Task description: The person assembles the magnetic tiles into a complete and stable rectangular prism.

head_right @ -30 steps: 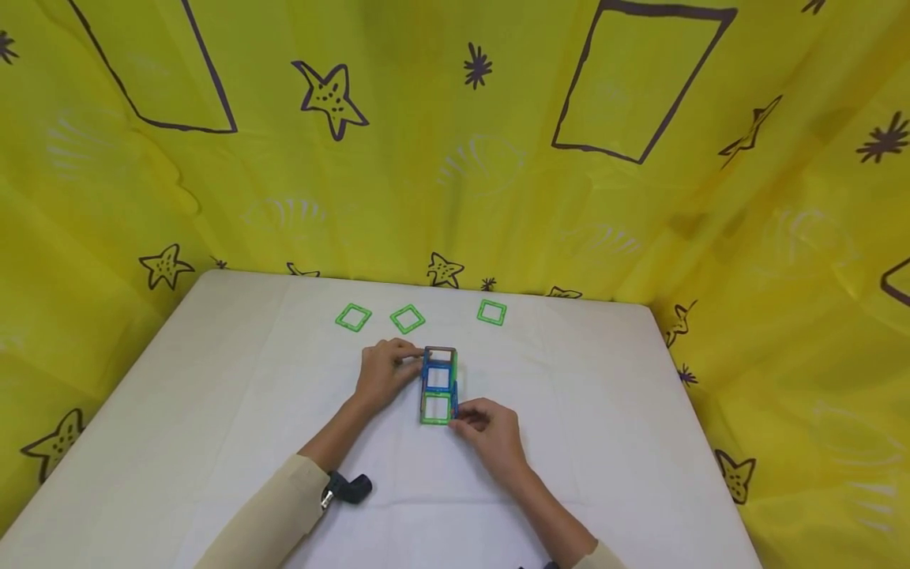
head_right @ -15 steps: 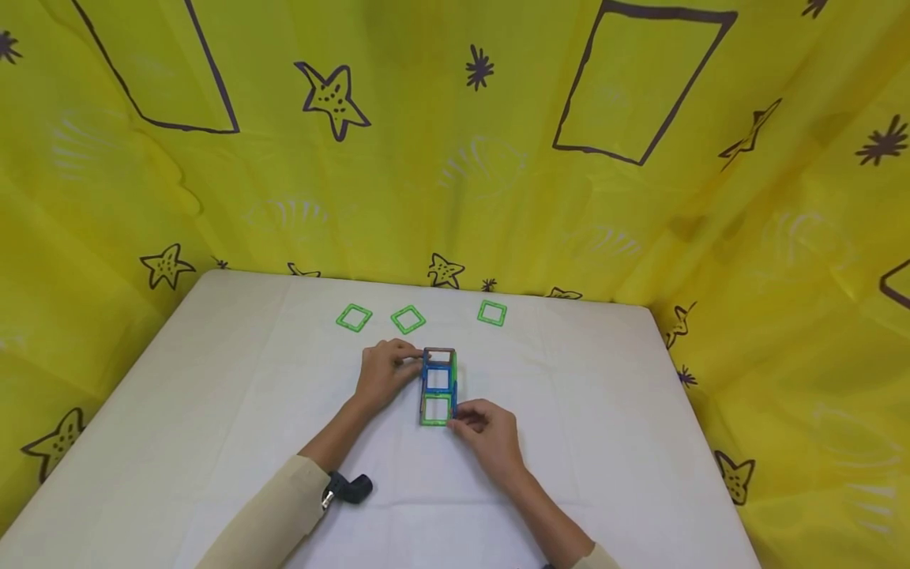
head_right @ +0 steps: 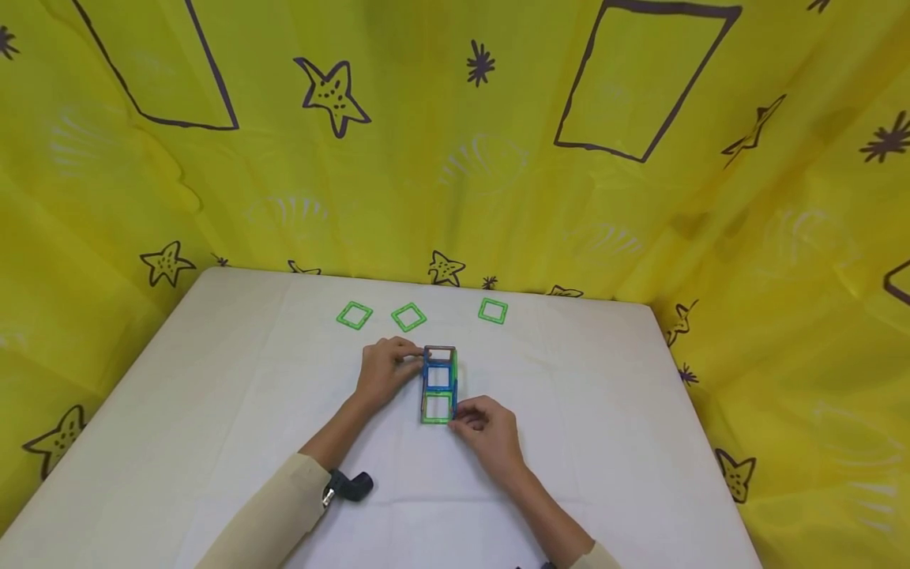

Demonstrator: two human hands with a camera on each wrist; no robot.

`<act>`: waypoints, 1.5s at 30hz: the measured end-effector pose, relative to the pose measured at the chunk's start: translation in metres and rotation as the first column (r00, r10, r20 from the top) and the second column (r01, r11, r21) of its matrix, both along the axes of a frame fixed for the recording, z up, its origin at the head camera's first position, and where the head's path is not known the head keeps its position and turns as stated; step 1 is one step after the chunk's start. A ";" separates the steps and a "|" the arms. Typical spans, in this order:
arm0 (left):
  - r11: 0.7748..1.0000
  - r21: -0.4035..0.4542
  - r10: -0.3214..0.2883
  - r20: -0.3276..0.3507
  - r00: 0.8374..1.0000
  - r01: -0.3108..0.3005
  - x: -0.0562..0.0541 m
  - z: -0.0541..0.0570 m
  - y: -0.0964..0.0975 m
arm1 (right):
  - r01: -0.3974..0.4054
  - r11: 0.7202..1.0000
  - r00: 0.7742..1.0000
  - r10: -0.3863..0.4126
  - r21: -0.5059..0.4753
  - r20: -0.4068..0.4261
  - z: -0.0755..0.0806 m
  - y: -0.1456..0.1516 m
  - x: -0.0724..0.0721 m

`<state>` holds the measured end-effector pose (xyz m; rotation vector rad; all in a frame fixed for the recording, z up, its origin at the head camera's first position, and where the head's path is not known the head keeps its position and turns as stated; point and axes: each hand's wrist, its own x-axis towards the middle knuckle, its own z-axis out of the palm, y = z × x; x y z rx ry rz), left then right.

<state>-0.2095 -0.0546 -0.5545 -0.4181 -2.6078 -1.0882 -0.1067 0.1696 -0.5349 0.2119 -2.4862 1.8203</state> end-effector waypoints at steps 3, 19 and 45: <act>1.000 0.003 0.001 0.001 1.000 -0.001 0.000 0.000 0.000 | 0.001 1.000 1.000 -0.001 -0.001 0.000 -0.001 0.000 0.000; 1.000 0.006 -0.005 0.007 1.000 0.005 -0.001 0.002 0.000 | -0.018 1.000 1.000 0.018 0.002 -0.012 -0.005 0.003 -0.001; 1.000 -0.020 0.007 0.043 0.999 -0.006 0.001 0.001 0.001 | -0.067 0.997 0.997 0.065 0.045 0.037 -0.004 0.007 0.000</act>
